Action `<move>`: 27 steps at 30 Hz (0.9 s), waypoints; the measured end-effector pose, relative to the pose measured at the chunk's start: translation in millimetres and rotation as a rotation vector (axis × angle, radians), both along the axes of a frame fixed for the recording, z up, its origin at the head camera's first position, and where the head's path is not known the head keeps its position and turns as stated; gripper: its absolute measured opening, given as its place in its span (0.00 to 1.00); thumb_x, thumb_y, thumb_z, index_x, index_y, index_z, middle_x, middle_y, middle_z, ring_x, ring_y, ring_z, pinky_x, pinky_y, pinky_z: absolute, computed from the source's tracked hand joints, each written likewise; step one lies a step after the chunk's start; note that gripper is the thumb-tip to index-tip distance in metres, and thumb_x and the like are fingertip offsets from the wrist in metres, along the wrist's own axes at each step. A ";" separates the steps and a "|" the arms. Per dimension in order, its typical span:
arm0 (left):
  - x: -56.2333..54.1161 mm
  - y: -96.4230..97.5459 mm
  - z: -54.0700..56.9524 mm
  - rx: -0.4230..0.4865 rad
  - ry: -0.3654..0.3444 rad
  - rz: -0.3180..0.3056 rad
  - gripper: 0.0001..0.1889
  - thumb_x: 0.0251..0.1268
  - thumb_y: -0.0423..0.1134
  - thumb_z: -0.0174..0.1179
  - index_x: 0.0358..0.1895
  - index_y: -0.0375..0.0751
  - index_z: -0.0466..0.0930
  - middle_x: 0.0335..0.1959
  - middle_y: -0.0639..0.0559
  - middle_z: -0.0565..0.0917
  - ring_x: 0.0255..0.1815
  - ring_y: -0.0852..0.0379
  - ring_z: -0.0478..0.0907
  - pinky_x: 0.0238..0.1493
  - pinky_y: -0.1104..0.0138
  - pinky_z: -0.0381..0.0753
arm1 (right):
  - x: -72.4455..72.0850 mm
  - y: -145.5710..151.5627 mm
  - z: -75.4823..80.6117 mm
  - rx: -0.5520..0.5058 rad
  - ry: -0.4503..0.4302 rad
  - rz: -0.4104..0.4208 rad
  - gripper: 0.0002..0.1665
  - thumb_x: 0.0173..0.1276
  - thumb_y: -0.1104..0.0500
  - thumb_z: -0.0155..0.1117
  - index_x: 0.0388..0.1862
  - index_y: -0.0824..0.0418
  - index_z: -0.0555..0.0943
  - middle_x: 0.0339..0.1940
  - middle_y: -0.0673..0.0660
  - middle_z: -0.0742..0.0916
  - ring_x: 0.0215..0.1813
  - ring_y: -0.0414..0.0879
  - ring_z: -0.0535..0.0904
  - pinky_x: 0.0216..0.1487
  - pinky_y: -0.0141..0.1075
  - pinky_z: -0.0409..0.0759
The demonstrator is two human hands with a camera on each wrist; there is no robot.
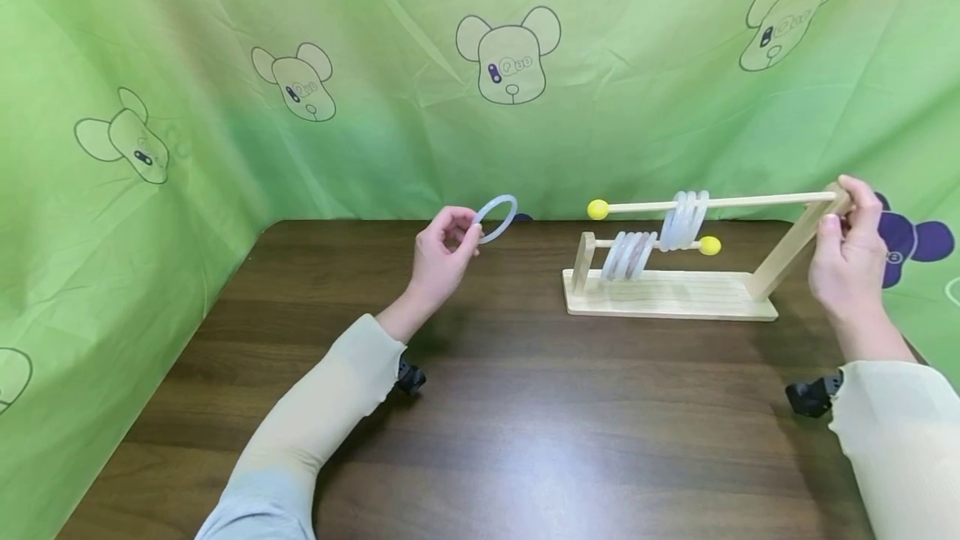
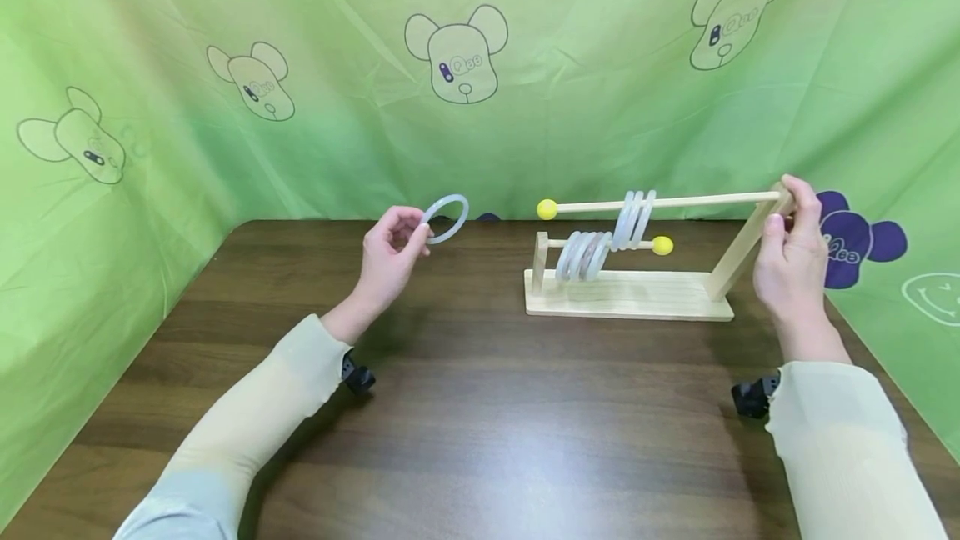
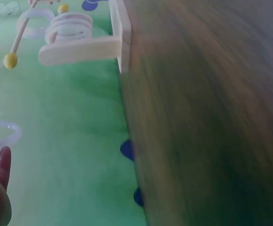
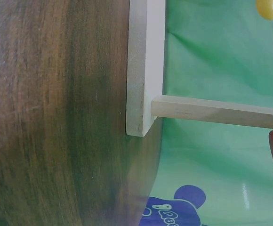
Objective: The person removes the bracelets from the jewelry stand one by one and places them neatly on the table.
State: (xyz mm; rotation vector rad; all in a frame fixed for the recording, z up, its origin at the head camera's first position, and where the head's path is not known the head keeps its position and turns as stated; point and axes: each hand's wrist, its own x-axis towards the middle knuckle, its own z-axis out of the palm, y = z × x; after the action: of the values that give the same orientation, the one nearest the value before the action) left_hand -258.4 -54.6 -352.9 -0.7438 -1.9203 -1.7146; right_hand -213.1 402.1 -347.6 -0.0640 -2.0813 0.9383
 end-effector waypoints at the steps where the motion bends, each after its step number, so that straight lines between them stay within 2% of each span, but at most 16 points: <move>1: 1.2 -4.4 -0.7 -0.006 0.000 0.013 0.05 0.66 0.26 0.59 0.43 0.28 0.77 0.29 0.35 0.82 0.23 0.59 0.75 0.22 0.70 0.77 | -0.2 0.3 -0.2 0.000 0.000 0.000 0.24 0.76 0.60 0.43 0.69 0.54 0.65 0.43 0.27 0.73 0.37 0.26 0.66 0.41 0.24 0.59; 5: 4.9 -20.7 -4.9 -0.029 0.008 0.073 0.05 0.64 0.25 0.60 0.42 0.28 0.78 0.28 0.40 0.82 0.22 0.60 0.74 0.21 0.72 0.72 | -0.5 1.3 -0.7 0.001 -0.005 -0.008 0.24 0.76 0.60 0.43 0.69 0.54 0.65 0.42 0.27 0.72 0.37 0.26 0.66 0.40 0.24 0.59; 12: 7.8 -50.2 -10.9 -0.109 0.062 0.153 0.06 0.63 0.25 0.61 0.42 0.28 0.80 0.27 0.40 0.81 0.23 0.58 0.71 0.23 0.74 0.69 | -0.7 1.4 -0.3 -0.002 -0.007 -0.013 0.24 0.75 0.60 0.44 0.69 0.53 0.65 0.41 0.27 0.72 0.38 0.26 0.65 0.42 0.23 0.59; 20: 6.5 -87.5 -12.6 -0.239 0.124 0.217 0.05 0.65 0.27 0.61 0.43 0.33 0.81 0.27 0.46 0.81 0.24 0.58 0.72 0.24 0.73 0.71 | -0.9 0.3 -0.5 -0.009 -0.008 -0.005 0.24 0.75 0.60 0.44 0.69 0.53 0.65 0.41 0.27 0.72 0.39 0.27 0.66 0.43 0.23 0.59; 27: 4.8 -117.8 -12.9 -0.332 0.121 0.253 0.06 0.66 0.27 0.60 0.44 0.34 0.80 0.29 0.45 0.82 0.24 0.55 0.73 0.24 0.71 0.72 | -2.2 1.1 -0.6 0.005 -0.004 -0.009 0.24 0.75 0.60 0.44 0.69 0.55 0.64 0.39 0.26 0.72 0.36 0.26 0.65 0.41 0.24 0.58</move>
State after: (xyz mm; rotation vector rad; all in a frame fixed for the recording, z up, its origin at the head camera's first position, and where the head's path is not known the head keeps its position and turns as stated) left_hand -253.6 -172.4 -365.8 -0.6675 -2.1351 -1.1902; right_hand -215.3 403.2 -348.2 -0.0725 -2.0851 0.9285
